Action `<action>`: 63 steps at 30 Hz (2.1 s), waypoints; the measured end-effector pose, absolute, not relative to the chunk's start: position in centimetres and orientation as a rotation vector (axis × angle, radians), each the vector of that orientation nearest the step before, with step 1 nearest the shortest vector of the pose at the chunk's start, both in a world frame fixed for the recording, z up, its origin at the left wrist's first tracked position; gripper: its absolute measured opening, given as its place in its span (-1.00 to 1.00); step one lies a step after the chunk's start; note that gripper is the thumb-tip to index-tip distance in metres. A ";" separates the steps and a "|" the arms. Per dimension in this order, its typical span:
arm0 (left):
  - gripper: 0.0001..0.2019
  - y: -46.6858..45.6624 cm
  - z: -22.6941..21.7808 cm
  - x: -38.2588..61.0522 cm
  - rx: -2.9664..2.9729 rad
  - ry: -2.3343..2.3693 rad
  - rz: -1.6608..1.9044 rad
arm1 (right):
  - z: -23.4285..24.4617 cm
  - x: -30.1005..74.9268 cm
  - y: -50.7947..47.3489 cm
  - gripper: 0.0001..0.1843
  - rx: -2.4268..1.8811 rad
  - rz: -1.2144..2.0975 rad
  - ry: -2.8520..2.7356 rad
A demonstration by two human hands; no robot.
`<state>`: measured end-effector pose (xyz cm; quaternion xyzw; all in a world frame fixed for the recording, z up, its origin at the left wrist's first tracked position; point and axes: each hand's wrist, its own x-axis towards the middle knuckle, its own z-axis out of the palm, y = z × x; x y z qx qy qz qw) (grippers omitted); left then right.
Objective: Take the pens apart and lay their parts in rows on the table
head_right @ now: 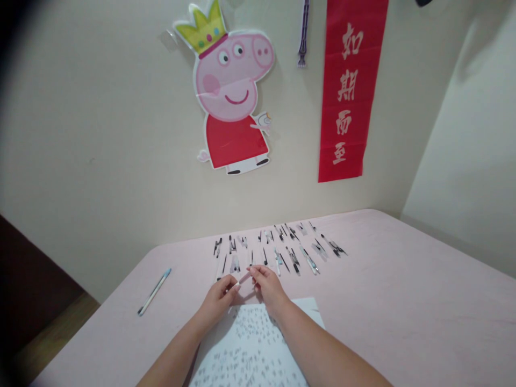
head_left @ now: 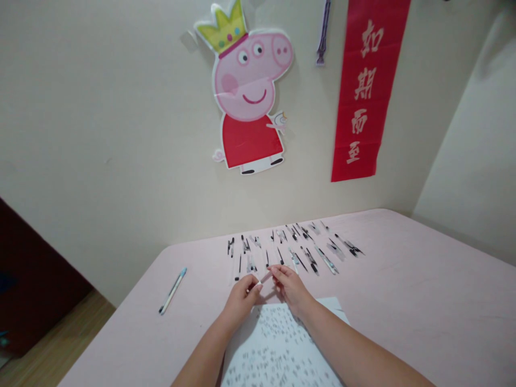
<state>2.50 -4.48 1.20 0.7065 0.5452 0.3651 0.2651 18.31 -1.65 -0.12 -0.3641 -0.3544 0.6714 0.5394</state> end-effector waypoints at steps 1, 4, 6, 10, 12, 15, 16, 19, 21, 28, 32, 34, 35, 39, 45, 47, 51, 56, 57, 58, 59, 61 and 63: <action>-0.76 -4.5 1.3 2.4 1.936 1.478 0.954 | -0.2 18.3 -1.6 -0.52 -0.863 1.592 -0.846; -0.65 -4.6 1.4 2.3 1.984 1.492 0.884 | -0.3 18.3 -1.5 -0.53 -0.864 1.587 -0.850; -0.70 -4.8 1.5 2.4 1.997 1.525 0.869 | -0.4 18.3 -1.4 -0.54 -0.860 1.581 -0.849; -0.86 -5.0 1.9 2.6 2.072 1.591 0.898 | -0.7 18.3 -1.3 -0.55 -0.855 1.565 -0.853; -0.83 -5.0 2.1 2.5 2.115 1.580 0.907 | -0.7 18.3 -1.3 -0.55 -0.860 1.572 -0.852; -0.74 -5.0 2.2 2.4 2.124 1.535 0.900 | -0.8 18.3 -1.3 -0.55 -0.871 1.592 -0.840; -0.72 -5.0 2.2 2.4 2.120 1.527 0.895 | -0.8 18.3 -1.3 -0.55 -0.874 1.593 -0.838; -0.76 -5.0 2.0 2.3 2.098 1.579 0.871 | -0.8 18.2 -1.2 -0.56 -0.870 1.575 -0.838; -0.84 -5.1 2.0 2.4 2.104 1.631 0.865 | -0.7 18.2 -1.3 -0.57 -0.872 1.561 -0.843; -0.76 -5.2 2.5 2.5 2.176 1.567 0.868 | -0.6 18.3 -1.3 -0.55 -0.894 1.552 -0.868; -0.83 -5.2 2.3 2.5 2.112 1.605 0.860 | -0.7 18.3 -1.4 -0.56 -0.874 1.549 -0.845; -0.88 -5.2 2.2 2.5 2.095 1.638 0.864 | -0.6 18.3 -1.4 -0.56 -0.872 1.558 -0.844; -0.89 -5.2 2.2 2.5 2.098 1.640 0.871 | -0.5 18.3 -1.4 -0.55 -0.875 1.566 -0.845; -0.82 -5.2 2.2 2.4 2.133 1.587 0.884 | -0.4 18.2 -1.4 -0.54 -0.879 1.573 -0.837; -0.79 -5.2 2.1 2.5 2.087 1.598 0.849 | -0.4 18.3 -1.4 -0.54 -0.885 1.570 -0.839; -0.84 -5.3 2.1 2.5 2.051 1.629 0.851 | -0.3 18.3 -1.5 -0.53 -0.889 1.584 -0.833; -0.87 -5.3 2.2 2.5 2.079 1.621 0.867 | -0.1 18.3 -1.6 -0.54 -0.900 1.592 -0.825; -0.75 -5.1 2.2 2.4 2.104 1.569 0.844 | -0.1 18.3 -1.6 -0.53 -0.890 1.582 -0.825; -0.76 -5.1 2.1 2.4 2.096 1.574 0.843 | -0.1 18.3 -1.6 -0.53 -0.885 1.581 -0.827; -0.78 -5.1 2.0 2.4 2.081 1.587 0.845 | -0.2 18.3 -1.6 -0.53 -0.882 1.578 -0.829; -0.81 -5.1 1.9 2.4 2.065 1.604 0.850 | -0.3 18.3 -1.5 -0.53 -0.879 1.575 -0.834; -0.87 -5.1 1.9 2.3 2.052 1.628 0.867 | -0.5 18.3 -1.4 -0.54 -0.871 1.564 -0.844; -0.89 -5.0 1.9 2.3 2.078 1.617 0.887 | -0.6 18.3 -1.3 -0.55 -0.868 1.558 -0.845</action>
